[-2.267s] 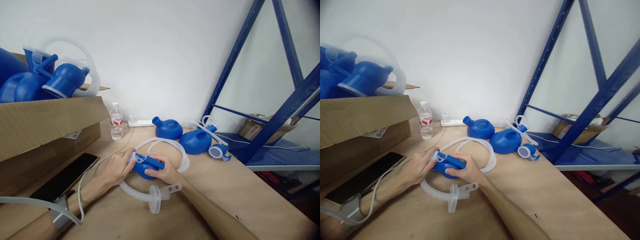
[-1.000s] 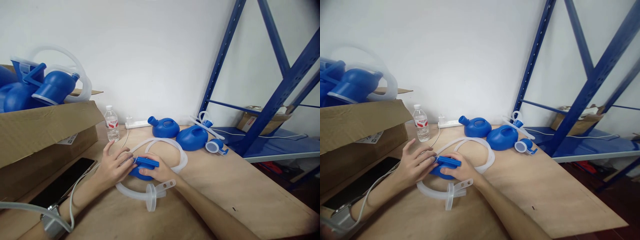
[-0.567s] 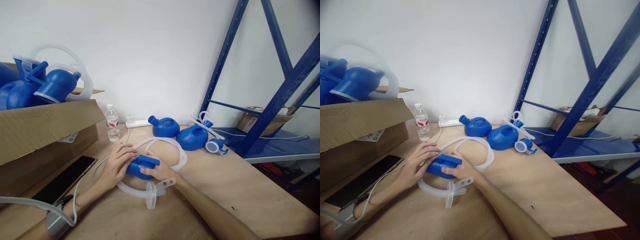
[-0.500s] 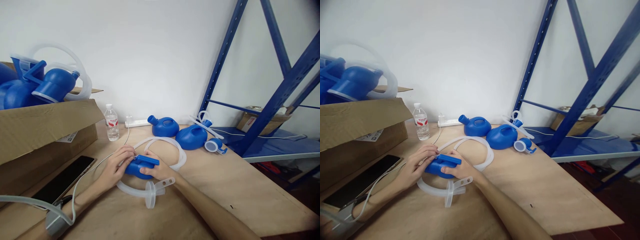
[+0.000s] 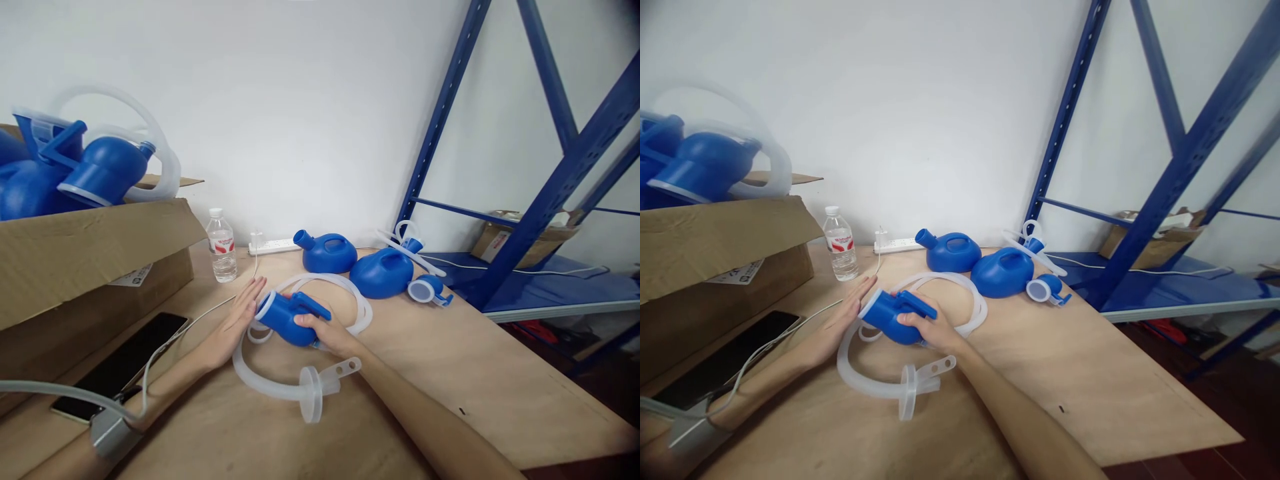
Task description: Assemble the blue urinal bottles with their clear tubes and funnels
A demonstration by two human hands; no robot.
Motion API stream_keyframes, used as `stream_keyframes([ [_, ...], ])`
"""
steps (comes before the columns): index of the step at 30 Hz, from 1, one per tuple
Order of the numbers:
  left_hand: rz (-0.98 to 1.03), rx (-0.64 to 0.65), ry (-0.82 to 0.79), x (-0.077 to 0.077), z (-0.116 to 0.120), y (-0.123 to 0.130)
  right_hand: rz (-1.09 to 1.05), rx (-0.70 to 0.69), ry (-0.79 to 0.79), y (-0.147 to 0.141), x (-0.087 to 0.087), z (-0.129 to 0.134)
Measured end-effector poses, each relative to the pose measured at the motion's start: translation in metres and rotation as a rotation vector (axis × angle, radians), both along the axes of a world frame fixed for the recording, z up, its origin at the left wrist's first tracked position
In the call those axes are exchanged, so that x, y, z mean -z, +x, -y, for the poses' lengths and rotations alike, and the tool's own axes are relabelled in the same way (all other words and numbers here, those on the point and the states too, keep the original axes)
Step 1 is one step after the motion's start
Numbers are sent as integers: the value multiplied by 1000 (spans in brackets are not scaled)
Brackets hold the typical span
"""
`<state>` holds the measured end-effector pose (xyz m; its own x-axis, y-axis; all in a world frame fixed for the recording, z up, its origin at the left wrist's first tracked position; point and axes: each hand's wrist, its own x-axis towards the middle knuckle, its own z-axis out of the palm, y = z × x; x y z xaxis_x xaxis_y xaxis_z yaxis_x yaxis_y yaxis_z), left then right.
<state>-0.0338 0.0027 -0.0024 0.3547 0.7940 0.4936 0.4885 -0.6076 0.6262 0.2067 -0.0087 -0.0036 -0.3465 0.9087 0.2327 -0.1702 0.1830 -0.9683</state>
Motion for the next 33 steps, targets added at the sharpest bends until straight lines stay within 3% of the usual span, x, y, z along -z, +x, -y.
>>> stream_keyframes([
  [6,19,63,182,-16,16,6,-8,53,-1,-1,-2,0],
  [9,-27,91,170,-25,21,5,56,15,31,1,-4,2],
  [16,-175,294,-142,-46,25,-1,172,-129,55,8,-7,1],
  [22,44,402,-403,-46,17,-13,135,-199,-39,13,-8,2],
  [27,103,315,-445,-44,11,-17,116,-160,-73,17,-9,2],
  [31,-4,60,-295,-35,6,-6,141,-32,1,17,-18,-1],
  [33,-54,-78,-175,-31,5,-2,184,97,75,19,-24,-4],
])
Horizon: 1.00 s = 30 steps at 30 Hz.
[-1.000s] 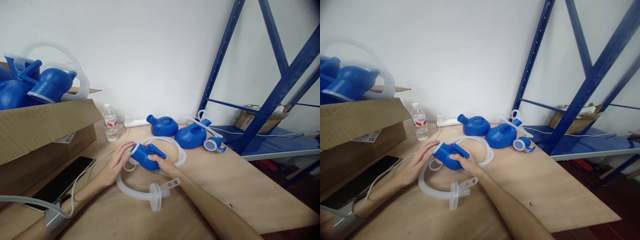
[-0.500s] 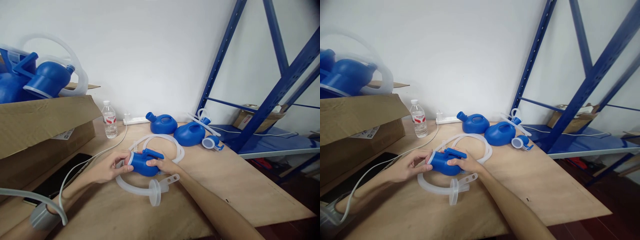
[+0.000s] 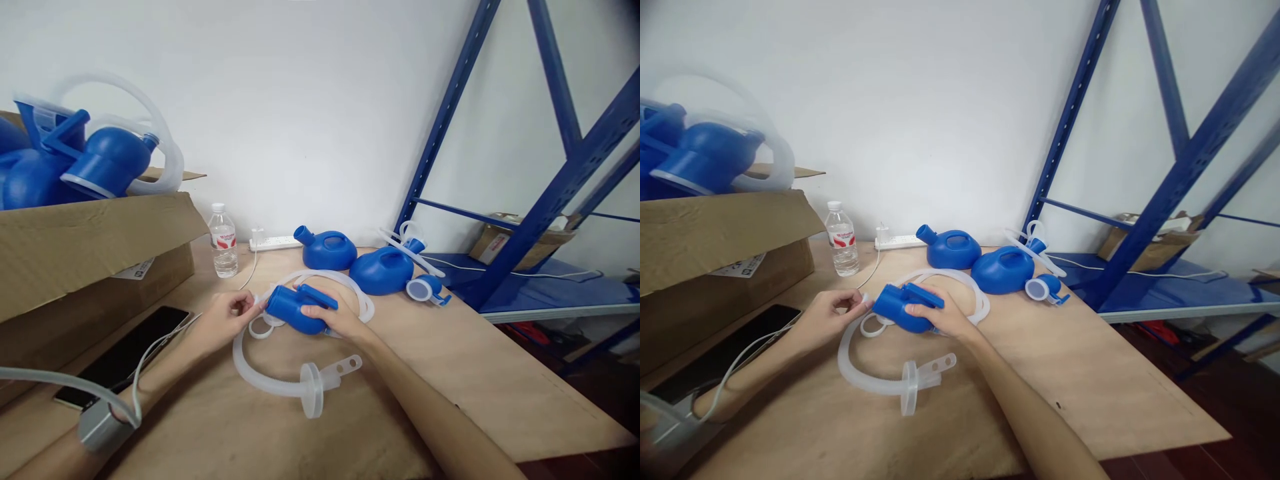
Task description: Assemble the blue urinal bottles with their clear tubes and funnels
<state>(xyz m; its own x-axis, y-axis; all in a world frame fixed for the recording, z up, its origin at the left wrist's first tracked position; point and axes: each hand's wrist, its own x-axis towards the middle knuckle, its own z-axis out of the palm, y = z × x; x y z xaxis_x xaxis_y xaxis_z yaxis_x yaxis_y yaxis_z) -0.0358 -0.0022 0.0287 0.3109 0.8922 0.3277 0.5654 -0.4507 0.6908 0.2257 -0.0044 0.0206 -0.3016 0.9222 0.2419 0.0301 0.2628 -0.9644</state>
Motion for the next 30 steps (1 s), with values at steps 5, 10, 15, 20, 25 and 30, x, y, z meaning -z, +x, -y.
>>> stream_keyframes([
  [5,-73,-101,256,9,2,3,-45,353,13,13,-5,-12],
  [10,35,-89,309,16,8,9,12,257,50,12,4,-9],
  [15,303,-106,142,17,12,12,-60,-6,-25,-5,13,2],
  [20,262,-35,233,23,19,16,-138,-31,-75,-22,19,11],
  [25,153,9,353,34,24,21,-215,-13,-96,-31,23,18],
  [30,57,-27,459,39,25,23,-249,15,-124,-32,22,19],
])
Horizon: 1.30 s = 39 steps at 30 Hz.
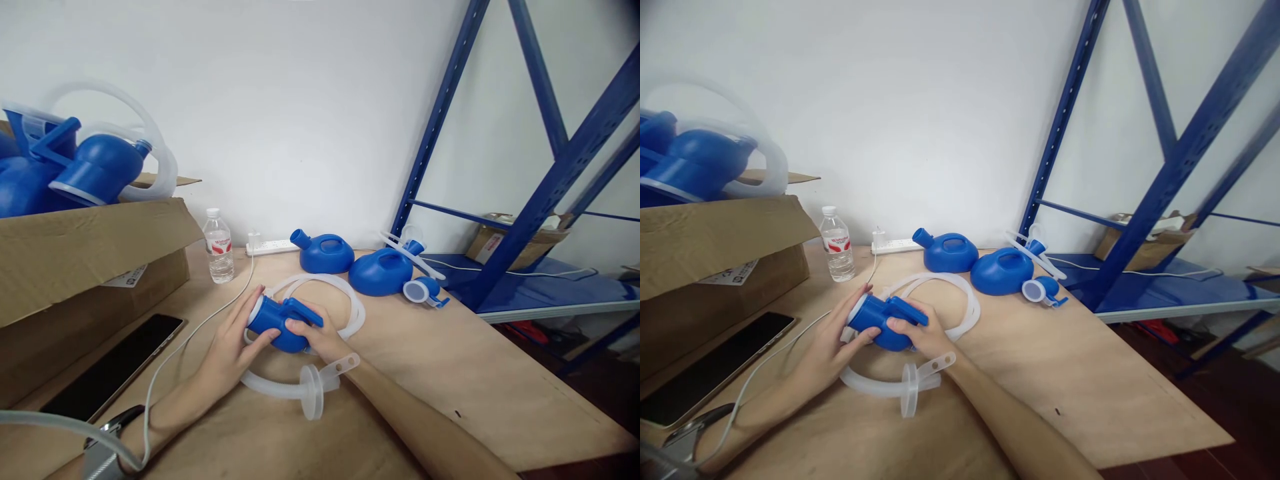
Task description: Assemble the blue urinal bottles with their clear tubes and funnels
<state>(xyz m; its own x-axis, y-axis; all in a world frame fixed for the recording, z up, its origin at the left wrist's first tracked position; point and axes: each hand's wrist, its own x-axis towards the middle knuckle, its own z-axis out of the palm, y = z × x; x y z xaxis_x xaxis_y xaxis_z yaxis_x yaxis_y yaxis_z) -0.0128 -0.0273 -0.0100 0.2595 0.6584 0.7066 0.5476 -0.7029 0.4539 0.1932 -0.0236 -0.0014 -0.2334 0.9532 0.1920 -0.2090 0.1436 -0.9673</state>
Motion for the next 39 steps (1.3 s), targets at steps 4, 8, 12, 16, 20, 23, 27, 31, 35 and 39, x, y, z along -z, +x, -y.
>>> stream_keyframes([
  [4,-52,39,39,-2,1,-1,10,-83,51,2,-3,0],
  [8,-73,44,-7,-6,3,-1,8,-100,70,4,0,-2],
  [12,-57,35,-31,-9,7,3,8,-82,66,3,3,-4],
  [16,-6,79,10,-9,7,9,-20,-67,12,2,2,-3],
  [20,110,152,-82,-7,3,13,-95,-57,-47,3,2,-3],
  [23,162,171,-129,-6,2,13,-117,-53,-65,5,3,-5],
  [27,98,126,-114,-6,3,11,-99,-45,-65,3,5,-6],
  [31,70,134,-187,-5,0,7,-101,-52,-79,1,4,-7],
  [35,153,301,-277,-5,-11,-2,-47,-57,-10,10,-9,-8],
  [39,166,123,-379,-9,-23,-14,154,-123,114,27,-27,-9],
])
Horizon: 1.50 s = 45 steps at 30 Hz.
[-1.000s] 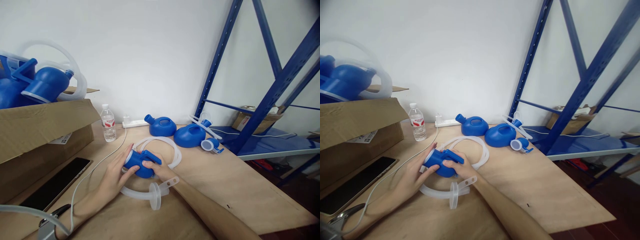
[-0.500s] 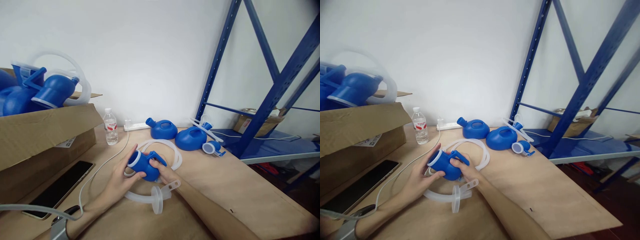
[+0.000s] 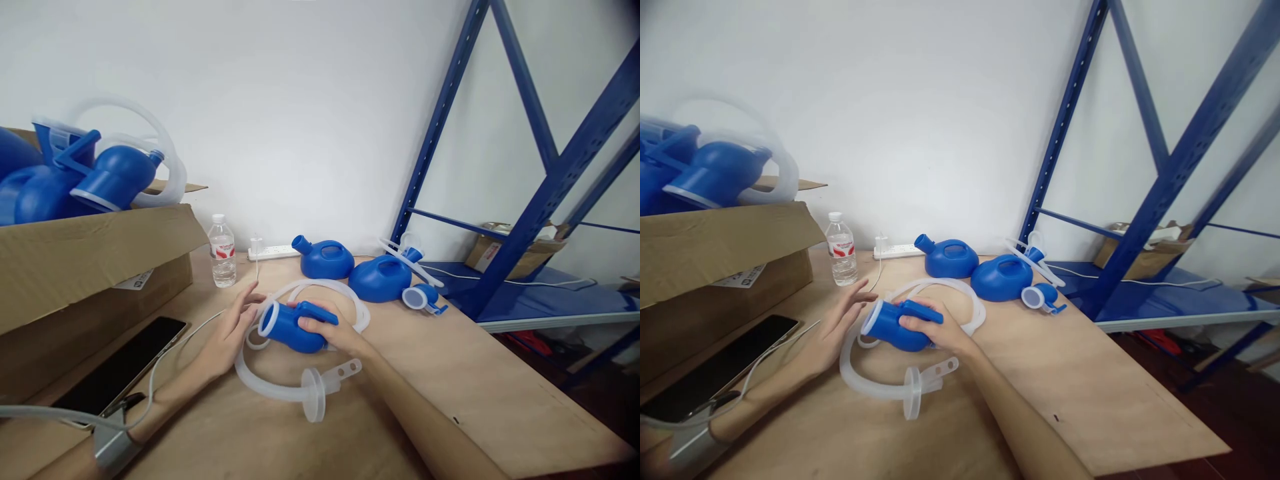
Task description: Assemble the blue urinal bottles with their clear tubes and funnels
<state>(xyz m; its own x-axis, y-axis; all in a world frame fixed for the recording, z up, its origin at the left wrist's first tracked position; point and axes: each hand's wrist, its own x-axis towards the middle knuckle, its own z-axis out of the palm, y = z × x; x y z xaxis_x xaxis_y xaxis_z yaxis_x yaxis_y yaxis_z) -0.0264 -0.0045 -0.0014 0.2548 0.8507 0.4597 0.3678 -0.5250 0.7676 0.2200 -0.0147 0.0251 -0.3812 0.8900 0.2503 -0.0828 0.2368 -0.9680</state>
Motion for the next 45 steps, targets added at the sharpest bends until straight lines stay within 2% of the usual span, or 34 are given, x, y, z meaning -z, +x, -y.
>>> stream_keyframes([
  [2,-159,-67,16,2,-6,-4,14,8,-8,6,-1,-1],
  [7,-469,76,115,21,-15,-7,-54,152,-92,7,13,-7],
  [9,-506,88,131,27,-16,-6,-5,166,-72,5,16,-9],
  [12,-493,30,163,29,-18,-6,70,130,-12,2,18,-9],
  [17,-480,-69,196,18,-26,-14,140,74,77,0,19,-9],
  [21,-293,-143,107,0,-25,-16,159,72,51,0,21,-10],
  [25,110,-248,-80,-18,-19,-13,115,89,29,-1,25,-11],
  [28,517,-169,-277,-21,-16,-9,88,123,0,-1,27,-11],
  [31,717,-107,-454,-19,-12,-2,59,135,5,-3,26,-8],
  [37,927,-211,-683,-29,-6,11,45,109,51,-9,26,-6],
  [40,947,-234,-792,-29,-3,13,45,95,70,-10,29,-8],
  [42,854,-223,-766,-23,-2,14,45,86,84,-11,30,-9],
  [45,546,-207,-553,-9,-2,13,45,71,112,-12,30,-8],
])
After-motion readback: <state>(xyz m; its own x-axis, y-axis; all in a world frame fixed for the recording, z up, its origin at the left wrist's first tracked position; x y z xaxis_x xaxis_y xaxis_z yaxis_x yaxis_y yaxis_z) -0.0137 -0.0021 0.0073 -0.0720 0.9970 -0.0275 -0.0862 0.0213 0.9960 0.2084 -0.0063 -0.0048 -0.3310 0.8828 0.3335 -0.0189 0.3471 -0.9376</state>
